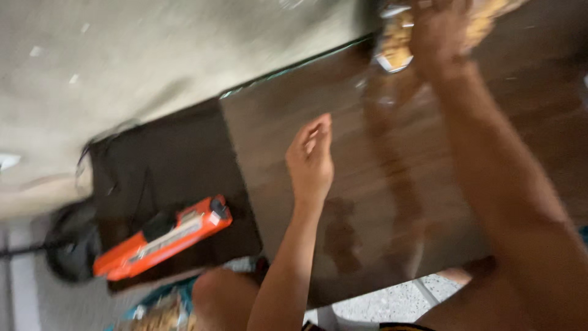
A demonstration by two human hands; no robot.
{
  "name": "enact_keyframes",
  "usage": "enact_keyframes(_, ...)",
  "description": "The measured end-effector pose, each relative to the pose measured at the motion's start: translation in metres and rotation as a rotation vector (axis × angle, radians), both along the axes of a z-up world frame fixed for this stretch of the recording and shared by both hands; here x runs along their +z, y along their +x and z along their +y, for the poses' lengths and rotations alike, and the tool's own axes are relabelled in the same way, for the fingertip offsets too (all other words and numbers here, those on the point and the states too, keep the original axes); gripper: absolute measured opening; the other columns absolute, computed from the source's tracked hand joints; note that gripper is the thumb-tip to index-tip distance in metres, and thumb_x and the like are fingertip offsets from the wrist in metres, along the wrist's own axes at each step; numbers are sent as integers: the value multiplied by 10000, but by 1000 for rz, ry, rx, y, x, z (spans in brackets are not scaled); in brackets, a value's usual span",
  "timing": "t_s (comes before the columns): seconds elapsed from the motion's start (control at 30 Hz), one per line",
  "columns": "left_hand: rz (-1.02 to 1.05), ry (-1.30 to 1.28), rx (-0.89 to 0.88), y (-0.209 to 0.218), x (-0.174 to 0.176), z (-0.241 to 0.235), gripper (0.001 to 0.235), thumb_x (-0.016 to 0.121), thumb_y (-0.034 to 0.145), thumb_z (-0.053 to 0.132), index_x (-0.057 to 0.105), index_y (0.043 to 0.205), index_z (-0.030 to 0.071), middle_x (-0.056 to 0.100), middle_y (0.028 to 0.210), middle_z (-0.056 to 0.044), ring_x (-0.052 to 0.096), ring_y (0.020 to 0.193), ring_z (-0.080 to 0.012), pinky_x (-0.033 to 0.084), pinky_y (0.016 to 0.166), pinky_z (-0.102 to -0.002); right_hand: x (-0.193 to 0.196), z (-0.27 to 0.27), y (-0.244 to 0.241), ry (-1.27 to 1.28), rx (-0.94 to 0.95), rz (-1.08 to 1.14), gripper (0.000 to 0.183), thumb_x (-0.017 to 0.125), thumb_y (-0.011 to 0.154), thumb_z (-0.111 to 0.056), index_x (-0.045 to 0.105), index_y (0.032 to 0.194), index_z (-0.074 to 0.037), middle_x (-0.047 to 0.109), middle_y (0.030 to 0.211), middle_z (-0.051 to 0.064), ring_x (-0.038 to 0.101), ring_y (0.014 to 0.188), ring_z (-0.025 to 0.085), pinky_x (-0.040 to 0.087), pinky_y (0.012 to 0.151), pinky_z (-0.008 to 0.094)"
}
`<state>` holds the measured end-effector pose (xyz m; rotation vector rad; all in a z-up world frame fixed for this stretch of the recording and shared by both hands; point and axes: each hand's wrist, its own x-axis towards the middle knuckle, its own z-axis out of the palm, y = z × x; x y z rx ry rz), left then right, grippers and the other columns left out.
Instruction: The person picks up clear plastic bags filled with snack items from a basket, aligns the top edge of each bag in a heat sealer, and presses down the handle to seal them before placing them on a table.
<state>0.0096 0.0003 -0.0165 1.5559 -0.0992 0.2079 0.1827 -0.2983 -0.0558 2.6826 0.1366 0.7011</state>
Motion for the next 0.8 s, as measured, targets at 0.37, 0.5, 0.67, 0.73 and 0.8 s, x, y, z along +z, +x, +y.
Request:
enact_keyframes(0.37,-3,562,-117,-35,28,69,1026,815,814,505,357,1622,68,366,1633,-244,245,1517,-451,285,1122,-547,107,106,-144,645,627,229,171,642,1135,-118,734,1278,-96,771,1110,99,674,694,199,545,601,314)
enact_keyframes(0.5,91,512,-328,-64,27,121,1101,886,766,472,306,1626,104,500,1539,-242,434,1420,-425,383,1136,-501,145,170,-186,454,433,652,239,611,1037,-291,752,1229,-305,787,989,-36,656,555,171,539,498,309)
enact_keyframes(0.67,463,145,-378,-113,12,173,1012,860,740,331,356,1595,134,657,1369,-129,651,1233,-263,535,1028,-393,161,255,-206,531,707,605,304,668,963,-361,756,1248,-298,793,954,19,732,673,217,572,576,374)
enact_keyframes(0.73,391,29,-332,-134,1,196,906,853,800,302,397,1550,75,651,1363,-134,632,1248,-245,527,1043,-387,151,285,-209,612,807,590,347,669,966,-359,726,1291,-253,785,1005,47,759,808,258,606,696,402)
enact_keyframes(0.8,360,-88,-303,-151,-11,217,816,818,865,294,422,1531,38,643,1364,-134,617,1249,-229,520,1049,-382,140,312,-214,609,821,612,426,642,992,-314,625,1405,-214,711,1250,65,712,1011,278,579,834,434)
